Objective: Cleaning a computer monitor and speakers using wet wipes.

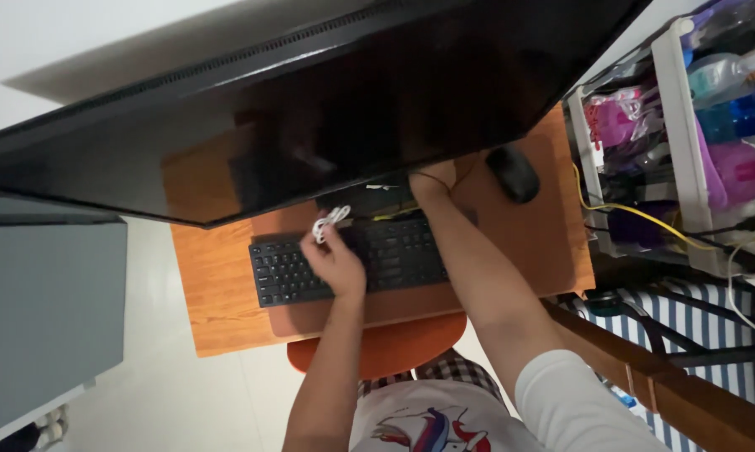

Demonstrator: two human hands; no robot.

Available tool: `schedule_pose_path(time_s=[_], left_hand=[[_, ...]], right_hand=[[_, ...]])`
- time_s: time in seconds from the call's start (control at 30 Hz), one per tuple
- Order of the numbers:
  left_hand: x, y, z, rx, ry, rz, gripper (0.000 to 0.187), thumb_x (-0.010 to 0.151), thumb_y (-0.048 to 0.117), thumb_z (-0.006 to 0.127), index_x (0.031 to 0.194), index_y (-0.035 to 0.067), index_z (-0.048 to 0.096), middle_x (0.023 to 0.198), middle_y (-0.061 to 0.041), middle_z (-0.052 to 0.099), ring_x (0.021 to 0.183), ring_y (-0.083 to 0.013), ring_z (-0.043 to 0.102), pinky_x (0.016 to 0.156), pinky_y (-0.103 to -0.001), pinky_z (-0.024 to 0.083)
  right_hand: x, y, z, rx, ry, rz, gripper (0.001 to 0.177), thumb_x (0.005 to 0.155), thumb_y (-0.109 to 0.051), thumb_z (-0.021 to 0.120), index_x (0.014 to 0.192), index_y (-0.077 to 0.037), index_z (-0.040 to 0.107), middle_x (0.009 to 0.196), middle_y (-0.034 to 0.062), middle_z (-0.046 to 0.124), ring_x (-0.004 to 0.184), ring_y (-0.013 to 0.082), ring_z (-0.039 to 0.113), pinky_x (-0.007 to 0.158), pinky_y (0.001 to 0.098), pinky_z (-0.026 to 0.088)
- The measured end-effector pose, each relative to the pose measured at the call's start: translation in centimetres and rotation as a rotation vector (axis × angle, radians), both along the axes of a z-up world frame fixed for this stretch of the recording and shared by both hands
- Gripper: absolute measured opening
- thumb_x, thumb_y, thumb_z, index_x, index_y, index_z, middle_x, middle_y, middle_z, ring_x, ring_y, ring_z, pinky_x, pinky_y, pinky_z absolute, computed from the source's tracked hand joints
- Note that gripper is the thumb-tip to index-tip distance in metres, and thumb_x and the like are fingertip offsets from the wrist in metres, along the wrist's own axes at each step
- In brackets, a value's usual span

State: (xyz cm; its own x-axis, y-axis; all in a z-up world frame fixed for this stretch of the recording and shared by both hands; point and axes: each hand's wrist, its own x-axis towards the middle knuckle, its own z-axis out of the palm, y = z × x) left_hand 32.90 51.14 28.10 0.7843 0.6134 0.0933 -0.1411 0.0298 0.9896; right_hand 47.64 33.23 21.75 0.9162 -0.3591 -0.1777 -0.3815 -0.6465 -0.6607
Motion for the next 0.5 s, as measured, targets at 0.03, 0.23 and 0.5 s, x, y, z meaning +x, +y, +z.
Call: schedule_pose_path(time_s=[0.03, 0.23, 0.5], left_hand=[[-0.3, 0.5, 0.2, -0.002, 0.000, 0.002, 0.016, 0.108, 0.014, 0.055, 0.117, 0.001, 0.051, 0.127, -0.013, 0.068, 0.103, -0.0142, 0.066, 0.095, -0.029, 0.053], [-1.5, 2.5, 2.4, -0.302, 0.013, 0.158, 0.016, 0.108, 0.017, 0.051, 0.115, 0.003, 0.049, 0.124, -0.014, 0.068, 0.105, -0.0171, 0.066, 0.095, -0.031, 0.055], [-3.0, 0.2, -0.1, -0.588, 0.233, 0.015, 0.011, 0.100, 0.015, 0.053, 0.107, 0.008, 0.049, 0.083, -0.007, 0.058, 0.058, -0.0214, 0.061, 0.052, -0.034, 0.051]], right_hand=[[0.2, -0.1, -0.3, -0.002, 0.000, 0.002, 0.036, 0.098, -0.031, 0.064, 0.123, -0.005, 0.071, 0.123, 0.0213, 0.070, 0.108, 0.0380, 0.066, 0.095, 0.0443, 0.054], [0.6, -1.1, -0.1, -0.075, 0.139, 0.043, 0.036, 0.095, -0.030, 0.066, 0.121, -0.005, 0.069, 0.122, 0.0189, 0.069, 0.105, 0.0363, 0.066, 0.093, 0.0438, 0.053], [0.6, -0.4, -1.0, -0.111, 0.132, -0.028, 0.035, 0.103, -0.031, 0.057, 0.124, -0.006, 0.071, 0.122, 0.0172, 0.072, 0.107, 0.0339, 0.068, 0.095, 0.0424, 0.055]])
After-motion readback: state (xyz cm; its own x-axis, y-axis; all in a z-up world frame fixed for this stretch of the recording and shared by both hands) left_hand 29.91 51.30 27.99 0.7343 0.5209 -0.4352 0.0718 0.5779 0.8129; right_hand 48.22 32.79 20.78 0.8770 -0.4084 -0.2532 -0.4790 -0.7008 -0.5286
